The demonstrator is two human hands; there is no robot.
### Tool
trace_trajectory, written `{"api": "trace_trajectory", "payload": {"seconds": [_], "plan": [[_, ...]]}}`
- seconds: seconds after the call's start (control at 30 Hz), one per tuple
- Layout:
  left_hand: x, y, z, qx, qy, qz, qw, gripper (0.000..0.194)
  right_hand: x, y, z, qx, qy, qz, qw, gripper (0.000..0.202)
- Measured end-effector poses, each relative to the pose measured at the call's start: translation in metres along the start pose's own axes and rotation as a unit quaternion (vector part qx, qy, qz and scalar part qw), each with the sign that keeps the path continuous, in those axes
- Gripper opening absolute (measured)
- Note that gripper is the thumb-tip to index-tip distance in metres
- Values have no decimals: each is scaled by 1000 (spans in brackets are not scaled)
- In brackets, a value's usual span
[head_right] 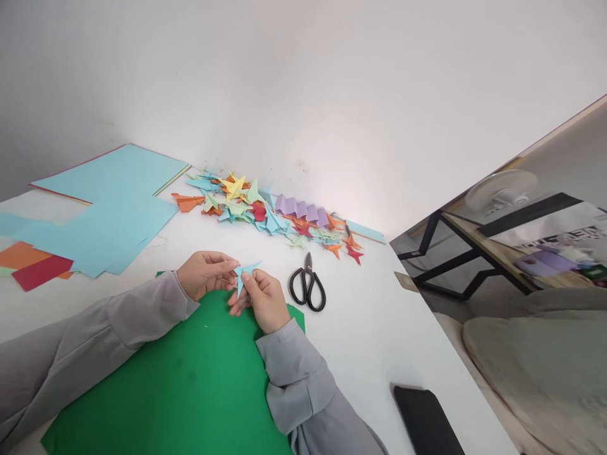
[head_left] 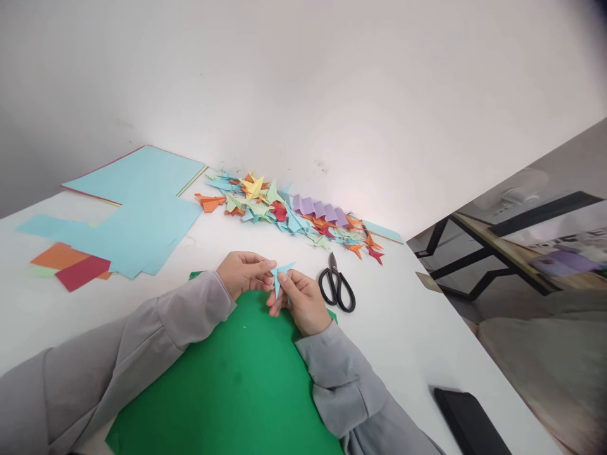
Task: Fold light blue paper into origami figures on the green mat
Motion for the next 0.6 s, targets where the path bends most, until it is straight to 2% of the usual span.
{"api": "trace_trajectory", "payload": {"seconds": [0.17,0.6], "plan": [[1,0,-6,4,-13,2,1000,29,-1,-3,-1,-17,13,-14,1000,33],[0,0,-1,33,-7,18,999,30,-1,-1,1,-5,1,-14,1000,35]]}}
Point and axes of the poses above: each hand's wrist, its own x-axis towards the middle knuckle, its own y-axis out of the back of the hand, z = x × y, the point moved 5 cm from there along x, towards the middle knuckle, and after that the axes turned 9 degrees about y, right-handed, at the moved point
